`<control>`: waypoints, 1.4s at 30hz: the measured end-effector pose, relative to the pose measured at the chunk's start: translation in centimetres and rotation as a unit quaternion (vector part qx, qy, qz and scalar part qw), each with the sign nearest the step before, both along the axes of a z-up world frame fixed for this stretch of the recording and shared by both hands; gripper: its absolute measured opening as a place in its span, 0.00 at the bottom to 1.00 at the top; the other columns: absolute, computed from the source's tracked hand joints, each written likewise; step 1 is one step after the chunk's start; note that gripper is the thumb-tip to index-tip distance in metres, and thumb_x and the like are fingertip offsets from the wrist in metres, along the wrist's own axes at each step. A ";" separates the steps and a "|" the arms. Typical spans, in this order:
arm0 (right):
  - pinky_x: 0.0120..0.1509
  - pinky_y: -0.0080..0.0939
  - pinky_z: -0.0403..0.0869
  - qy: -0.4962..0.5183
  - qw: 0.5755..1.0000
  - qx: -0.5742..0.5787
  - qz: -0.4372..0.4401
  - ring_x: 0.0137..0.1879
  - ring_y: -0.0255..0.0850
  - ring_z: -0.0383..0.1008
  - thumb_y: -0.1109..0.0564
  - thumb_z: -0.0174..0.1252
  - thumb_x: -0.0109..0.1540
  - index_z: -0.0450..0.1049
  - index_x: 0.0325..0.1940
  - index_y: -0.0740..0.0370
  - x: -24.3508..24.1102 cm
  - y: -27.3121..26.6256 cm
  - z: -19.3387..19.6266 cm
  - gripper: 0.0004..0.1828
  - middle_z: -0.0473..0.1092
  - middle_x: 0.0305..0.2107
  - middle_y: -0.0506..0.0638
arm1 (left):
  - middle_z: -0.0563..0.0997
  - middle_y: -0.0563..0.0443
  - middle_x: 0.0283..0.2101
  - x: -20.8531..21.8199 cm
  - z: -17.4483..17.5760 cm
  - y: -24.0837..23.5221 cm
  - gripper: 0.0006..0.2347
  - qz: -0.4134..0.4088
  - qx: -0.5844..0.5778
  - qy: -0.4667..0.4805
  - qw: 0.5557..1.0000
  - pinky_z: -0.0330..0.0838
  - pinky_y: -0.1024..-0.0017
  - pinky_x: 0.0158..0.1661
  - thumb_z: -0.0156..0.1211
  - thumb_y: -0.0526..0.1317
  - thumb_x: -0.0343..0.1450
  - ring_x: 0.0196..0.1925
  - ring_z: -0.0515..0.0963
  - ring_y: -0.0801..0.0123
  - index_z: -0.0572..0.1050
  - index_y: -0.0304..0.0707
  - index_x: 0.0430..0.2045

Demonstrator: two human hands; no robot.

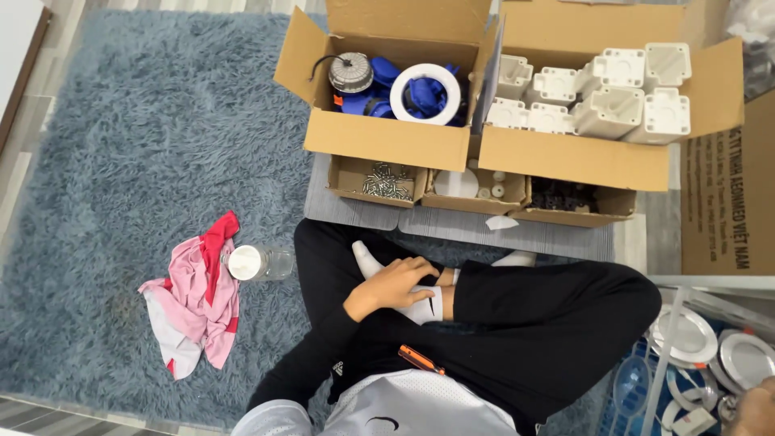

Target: Assembling and inspecting LED downlight components by fitting light modules into housings

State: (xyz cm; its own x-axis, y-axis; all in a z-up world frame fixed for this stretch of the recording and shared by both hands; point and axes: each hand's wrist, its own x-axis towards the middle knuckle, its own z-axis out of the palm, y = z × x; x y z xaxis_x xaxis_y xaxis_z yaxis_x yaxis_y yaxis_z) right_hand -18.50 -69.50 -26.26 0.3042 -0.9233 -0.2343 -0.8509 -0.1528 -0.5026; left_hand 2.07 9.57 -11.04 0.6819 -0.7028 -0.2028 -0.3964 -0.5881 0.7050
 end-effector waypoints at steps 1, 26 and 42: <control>0.50 0.84 0.71 0.103 0.992 -0.060 0.030 0.56 0.89 0.74 0.23 0.30 0.93 0.80 0.62 0.86 0.1 -0.1 0.4 0.58 0.75 0.50 0.92 | 0.78 0.45 0.62 0.2 1.4 0.0 0.20 -0.022 -0.022 0.009 0.999 0.71 0.52 0.61 0.61 0.49 0.77 0.62 0.79 0.50 0.74 0.41 0.61; 0.75 0.62 0.60 -0.189 0.847 -0.279 0.411 0.68 0.58 0.72 0.51 0.66 0.77 0.83 0.57 0.60 14.5 31.8 14.6 0.11 0.77 0.59 0.58 | 0.77 0.32 0.64 28.8 16.9 3.8 0.19 0.168 0.023 -0.264 0.949 0.68 0.47 0.62 0.62 0.42 0.80 0.65 0.72 0.42 0.73 0.30 0.63; 0.74 0.58 0.61 -0.169 0.851 -0.285 0.407 0.67 0.55 0.73 0.48 0.64 0.78 0.84 0.55 0.54 14.3 31.8 14.2 0.09 0.80 0.57 0.51 | 0.78 0.49 0.44 23.4 21.6 1.6 0.04 0.179 -0.145 -0.259 0.938 0.74 0.65 0.47 0.61 0.34 0.79 0.44 0.79 0.65 0.81 0.38 0.43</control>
State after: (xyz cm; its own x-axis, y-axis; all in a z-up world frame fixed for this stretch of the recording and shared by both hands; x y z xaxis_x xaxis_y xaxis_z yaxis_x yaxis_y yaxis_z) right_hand -4.22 -37.71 -12.09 0.8590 -0.3077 0.4092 -0.1677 -0.9242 -0.3430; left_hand 25.50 11.16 10.57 0.8387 -0.3838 0.3864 -0.5442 -0.5618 0.6231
